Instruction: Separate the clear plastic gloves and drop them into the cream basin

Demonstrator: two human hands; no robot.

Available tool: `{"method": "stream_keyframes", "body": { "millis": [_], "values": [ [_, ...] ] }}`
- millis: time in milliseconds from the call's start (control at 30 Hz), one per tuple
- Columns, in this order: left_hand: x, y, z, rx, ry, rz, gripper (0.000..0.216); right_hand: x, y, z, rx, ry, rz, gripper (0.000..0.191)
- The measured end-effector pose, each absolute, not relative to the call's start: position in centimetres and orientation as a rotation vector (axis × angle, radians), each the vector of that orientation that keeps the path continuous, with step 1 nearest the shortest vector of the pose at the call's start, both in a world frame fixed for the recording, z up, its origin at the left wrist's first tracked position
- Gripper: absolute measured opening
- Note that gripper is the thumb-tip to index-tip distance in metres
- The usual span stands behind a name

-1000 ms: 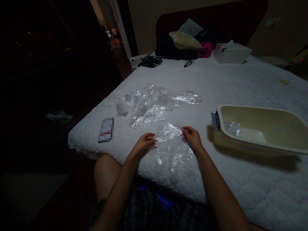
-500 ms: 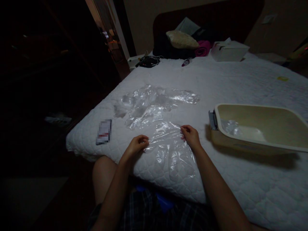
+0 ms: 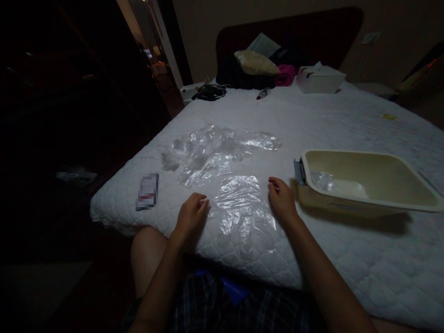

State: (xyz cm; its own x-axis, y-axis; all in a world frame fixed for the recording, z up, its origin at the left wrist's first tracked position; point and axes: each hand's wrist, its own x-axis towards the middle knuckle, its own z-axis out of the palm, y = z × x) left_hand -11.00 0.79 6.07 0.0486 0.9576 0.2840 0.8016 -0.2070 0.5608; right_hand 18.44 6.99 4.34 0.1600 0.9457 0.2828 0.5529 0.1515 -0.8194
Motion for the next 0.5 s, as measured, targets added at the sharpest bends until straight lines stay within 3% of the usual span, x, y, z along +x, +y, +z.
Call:
{"method": "stream_keyframes", "body": {
  "millis": [100, 267, 500],
  "values": [
    [-9.9, 0.6, 5.7, 2.302, 1.596, 0.896, 0.031, 18.5, 3.7, 4.7, -1.480, -1.882, 0.298, 0.041],
    [-8.1, 0.3, 4.1, 2.569, 1.450, 0.498, 0.046, 19.1, 0.5, 2.4, -1.356, -2.480, 0.075, 0.057],
    [-8.1, 0.2, 3.6, 2.562, 1.450, 0.367, 0.050, 20.5, 0.9, 1.3, -1.354, -2.628, 0.010, 0.069]
  ]
}}
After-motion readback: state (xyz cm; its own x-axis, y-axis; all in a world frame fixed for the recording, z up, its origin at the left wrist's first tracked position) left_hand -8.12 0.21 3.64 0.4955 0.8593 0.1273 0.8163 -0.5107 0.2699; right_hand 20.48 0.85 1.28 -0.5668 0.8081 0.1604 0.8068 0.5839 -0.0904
